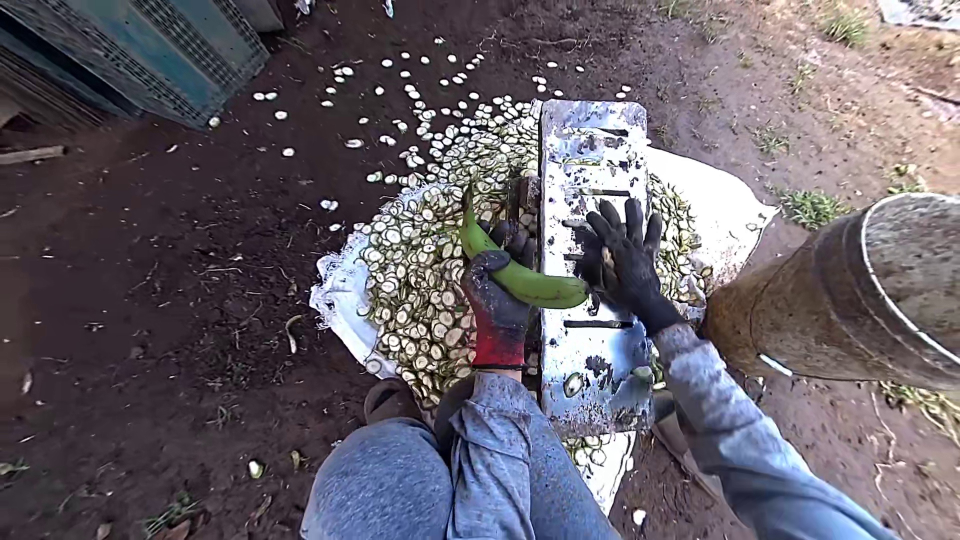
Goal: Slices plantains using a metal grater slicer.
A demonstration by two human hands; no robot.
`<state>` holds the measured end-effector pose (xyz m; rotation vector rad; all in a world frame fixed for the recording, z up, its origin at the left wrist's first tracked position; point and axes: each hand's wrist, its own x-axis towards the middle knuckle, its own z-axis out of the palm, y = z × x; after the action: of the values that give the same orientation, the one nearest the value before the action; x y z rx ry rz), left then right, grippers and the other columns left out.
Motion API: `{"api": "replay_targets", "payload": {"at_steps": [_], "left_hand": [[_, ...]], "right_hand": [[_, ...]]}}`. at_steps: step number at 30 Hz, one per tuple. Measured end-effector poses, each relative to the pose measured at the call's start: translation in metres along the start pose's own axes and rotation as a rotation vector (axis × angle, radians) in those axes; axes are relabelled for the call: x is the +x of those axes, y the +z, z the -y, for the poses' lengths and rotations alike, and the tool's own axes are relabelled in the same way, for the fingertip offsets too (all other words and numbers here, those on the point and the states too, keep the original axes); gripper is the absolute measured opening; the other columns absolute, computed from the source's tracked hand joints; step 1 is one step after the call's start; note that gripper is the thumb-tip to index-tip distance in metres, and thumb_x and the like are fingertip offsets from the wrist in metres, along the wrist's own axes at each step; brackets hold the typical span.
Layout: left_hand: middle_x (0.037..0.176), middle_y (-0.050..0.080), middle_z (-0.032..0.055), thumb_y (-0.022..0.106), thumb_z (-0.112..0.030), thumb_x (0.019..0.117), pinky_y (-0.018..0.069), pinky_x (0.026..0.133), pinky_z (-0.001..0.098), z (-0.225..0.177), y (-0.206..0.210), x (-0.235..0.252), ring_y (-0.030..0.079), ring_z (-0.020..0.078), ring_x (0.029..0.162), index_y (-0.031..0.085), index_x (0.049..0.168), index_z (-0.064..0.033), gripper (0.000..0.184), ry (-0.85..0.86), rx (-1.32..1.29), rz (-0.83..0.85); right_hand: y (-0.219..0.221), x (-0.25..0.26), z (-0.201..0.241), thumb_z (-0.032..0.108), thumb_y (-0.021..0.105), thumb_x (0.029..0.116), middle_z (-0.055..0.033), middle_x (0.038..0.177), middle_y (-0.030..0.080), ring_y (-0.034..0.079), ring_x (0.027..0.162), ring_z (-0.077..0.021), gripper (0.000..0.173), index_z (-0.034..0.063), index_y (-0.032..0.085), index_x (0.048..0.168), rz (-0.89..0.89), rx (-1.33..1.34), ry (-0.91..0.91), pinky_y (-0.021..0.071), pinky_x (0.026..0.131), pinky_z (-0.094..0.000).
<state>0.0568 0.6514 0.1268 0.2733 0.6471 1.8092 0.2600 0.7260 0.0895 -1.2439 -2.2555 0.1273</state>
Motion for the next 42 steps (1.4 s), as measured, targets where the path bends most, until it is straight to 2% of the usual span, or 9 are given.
{"api": "replay_targets", "payload": {"at_steps": [5, 8, 13, 22, 28, 34, 38, 40, 42], "left_hand": [[0.108, 0.065, 0.0055, 0.04, 0.0, 0.094, 0.061, 0.079, 0.0368, 0.004, -0.002, 0.009, 0.069, 0.0177, 0.084, 0.051, 0.122, -0.012, 0.032, 0.017, -0.018, -0.153], [0.11, 0.064, 0.0019, 0.045, -0.003, 0.0956, 0.0606, 0.082, 0.0357, 0.004, -0.004, 0.003, 0.068, 0.0158, 0.086, 0.052, 0.123, -0.0165, 0.032, -0.013, 0.03, -0.133], [0.106, 0.066, 0.0054, 0.042, 0.0, 0.0915, 0.0619, 0.077, 0.0361, 0.003, 0.007, 0.008, 0.07, 0.0175, 0.082, 0.051, 0.118, -0.0125, 0.03, 0.013, -0.076, -0.115], [0.11, 0.067, 0.0077, 0.06, -0.003, 0.0833, 0.0599, 0.067, 0.0358, 0.012, -0.003, -0.006, 0.067, 0.0183, 0.084, 0.052, 0.138, -0.014, 0.057, -0.151, 0.519, -0.063], [0.112, 0.067, 0.0094, 0.063, -0.002, 0.0882, 0.0583, 0.067, 0.0369, 0.018, -0.001, -0.008, 0.067, 0.0193, 0.084, 0.047, 0.149, -0.0189, 0.065, -0.173, 0.607, -0.02], [0.111, 0.069, 0.0109, 0.064, 0.0, 0.0883, 0.057, 0.064, 0.0341, 0.024, 0.002, -0.005, 0.066, 0.0194, 0.08, 0.05, 0.145, -0.0164, 0.061, -0.184, 0.663, -0.017], [0.114, 0.07, 0.0107, 0.066, -0.006, 0.0883, 0.0562, 0.064, 0.0377, 0.025, -0.003, -0.007, 0.066, 0.022, 0.082, 0.049, 0.147, -0.0206, 0.063, -0.179, 0.725, -0.008], [0.113, 0.07, 0.0111, 0.066, -0.003, 0.0886, 0.0562, 0.062, 0.0358, 0.028, -0.001, -0.005, 0.066, 0.0214, 0.079, 0.049, 0.147, -0.0185, 0.062, -0.148, 0.744, 0.002], [0.111, 0.07, 0.0126, 0.065, -0.001, 0.0893, 0.0568, 0.061, 0.0358, 0.028, 0.0, -0.007, 0.067, 0.0213, 0.076, 0.047, 0.148, -0.0172, 0.064, -0.126, 0.76, 0.011]], "right_hand": [[0.01, 0.112, -0.024, 0.049, 0.036, 0.1061, -0.0032, 0.168, 0.032, 0.011, 0.159, -0.0326, 0.06, 0.0222, 0.038, 0.159, -0.042, -0.166, 0.207, -0.0033, 0.121, -0.0702], [-0.005, 0.026, 0.017, 0.038, 0.033, 0.1081, -0.0033, 0.172, 0.02, 0.004, 0.16, -0.0293, 0.061, 0.0169, 0.025, 0.164, 0.014, -0.083, 0.115, -0.0042, 0.122, -0.0704], [0.003, -0.123, 0.061, 0.044, 0.041, 0.0997, -0.0128, 0.16, 0.043, 0.023, 0.154, -0.0435, 0.065, 0.0091, 0.046, 0.154, -0.001, -0.032, 0.108, 0.0029, 0.119, -0.0746], [0.022, 0.099, -0.006, 0.062, 0.037, 0.1008, -0.0204, 0.171, 0.012, 0.004, 0.158, -0.0397, 0.075, 0.0238, 0.024, 0.164, -0.01, -0.261, 0.29, 0.0002, 0.122, -0.0677], [0.007, 0.014, 0.022, 0.053, 0.034, 0.1059, -0.0146, 0.173, 0.004, -0.003, 0.159, -0.0363, 0.064, 0.0324, 0.02, 0.165, 0.023, -0.217, 0.21, 0.0015, 0.123, -0.0687], [0.008, 0.022, 0.003, 0.063, 0.038, 0.0992, -0.0244, 0.17, 0.011, 0.009, 0.157, -0.0437, 0.081, 0.0187, 0.02, 0.165, -0.089, -0.283, 0.372, 0.0088, 0.121, -0.0693], [0.02, 0.114, -0.027, 0.068, 0.033, 0.0998, -0.0193, 0.172, 0.006, 0.001, 0.158, -0.0404, 0.075, 0.0339, 0.019, 0.165, -0.079, -0.242, 0.532, 0.0021, 0.121, -0.0695], [0.012, 0.132, -0.027, 0.059, 0.032, 0.1042, -0.0126, 0.171, 0.016, 0.011, 0.158, -0.0361, 0.061, 0.039, 0.027, 0.162, -0.139, -0.144, 0.618, 0.0133, 0.122, -0.0644], [-0.006, 0.128, -0.024, 0.045, 0.041, 0.1066, -0.0089, 0.157, 0.048, 0.043, 0.145, -0.0291, 0.052, 0.0249, 0.047, 0.154, -0.39, 0.026, 0.536, 0.0387, 0.113, -0.0518]]}}
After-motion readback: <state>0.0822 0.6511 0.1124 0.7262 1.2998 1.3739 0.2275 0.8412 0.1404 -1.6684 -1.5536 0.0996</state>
